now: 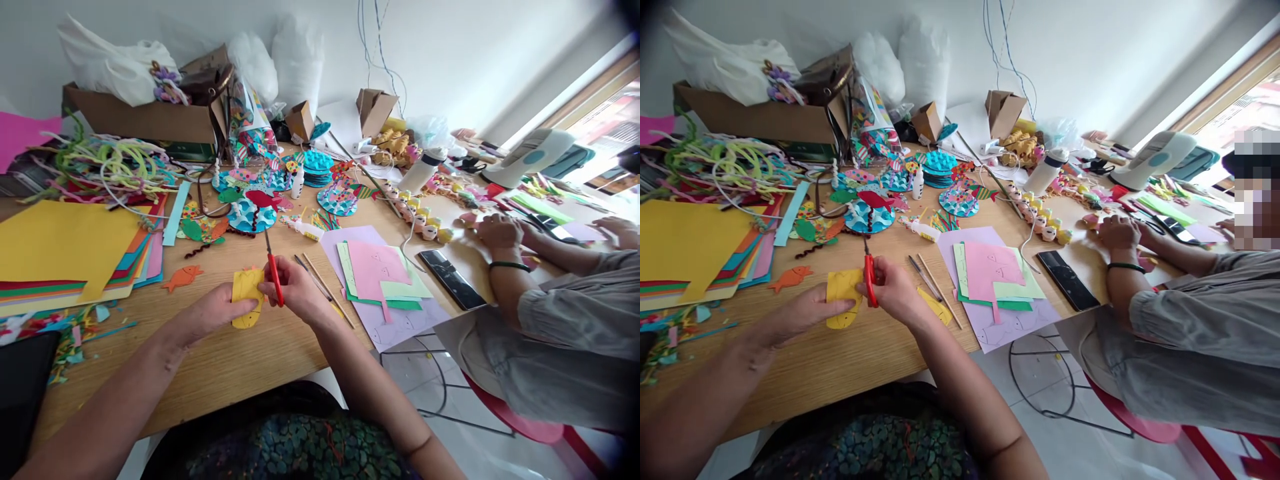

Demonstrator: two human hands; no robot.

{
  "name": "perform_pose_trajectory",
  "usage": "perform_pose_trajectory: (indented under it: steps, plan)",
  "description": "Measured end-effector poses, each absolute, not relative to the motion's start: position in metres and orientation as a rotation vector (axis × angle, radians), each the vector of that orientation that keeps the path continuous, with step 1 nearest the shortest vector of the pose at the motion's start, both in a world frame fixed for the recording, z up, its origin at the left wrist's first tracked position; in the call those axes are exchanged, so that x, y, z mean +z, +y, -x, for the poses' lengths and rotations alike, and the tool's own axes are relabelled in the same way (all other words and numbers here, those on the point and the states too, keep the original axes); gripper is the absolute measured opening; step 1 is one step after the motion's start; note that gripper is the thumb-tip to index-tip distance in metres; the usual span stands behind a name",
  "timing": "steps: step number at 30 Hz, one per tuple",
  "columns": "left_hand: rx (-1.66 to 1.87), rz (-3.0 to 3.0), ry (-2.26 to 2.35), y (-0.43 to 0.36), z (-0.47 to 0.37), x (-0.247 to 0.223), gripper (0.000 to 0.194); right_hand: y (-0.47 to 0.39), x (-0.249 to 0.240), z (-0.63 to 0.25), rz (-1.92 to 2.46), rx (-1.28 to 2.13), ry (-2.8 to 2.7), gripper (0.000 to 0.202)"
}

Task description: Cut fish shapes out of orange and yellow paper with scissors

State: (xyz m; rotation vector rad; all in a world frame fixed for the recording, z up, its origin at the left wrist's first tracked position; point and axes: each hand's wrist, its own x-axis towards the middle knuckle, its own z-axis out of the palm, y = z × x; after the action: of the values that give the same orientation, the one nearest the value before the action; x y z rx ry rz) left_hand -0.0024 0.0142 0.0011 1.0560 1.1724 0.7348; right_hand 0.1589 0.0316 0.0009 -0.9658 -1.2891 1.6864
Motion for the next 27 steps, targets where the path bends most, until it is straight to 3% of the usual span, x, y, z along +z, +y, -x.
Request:
perform_pose_trajectory:
  steps: [9, 12, 27]
  plan:
    - [1.262, -0.893, 1.049, -0.020, -0.015, -0.008, 0.022, 0.017, -0.004, -0.138, 0.905, 1.449, -0.883, 0.031]
    - [1.368, -0.911, 1.082, -0.022, -0.020, -0.014, 0.017, 0.012, -0.004, -0.128, 0.878, 1.453, -0.825, 0.030]
    - [1.390, -1.109, 1.186, -0.013, 0.006, -0.017, 0.015, 0.004, 0.001, -0.127, 0.860, 1.577, -0.911, 0.032]
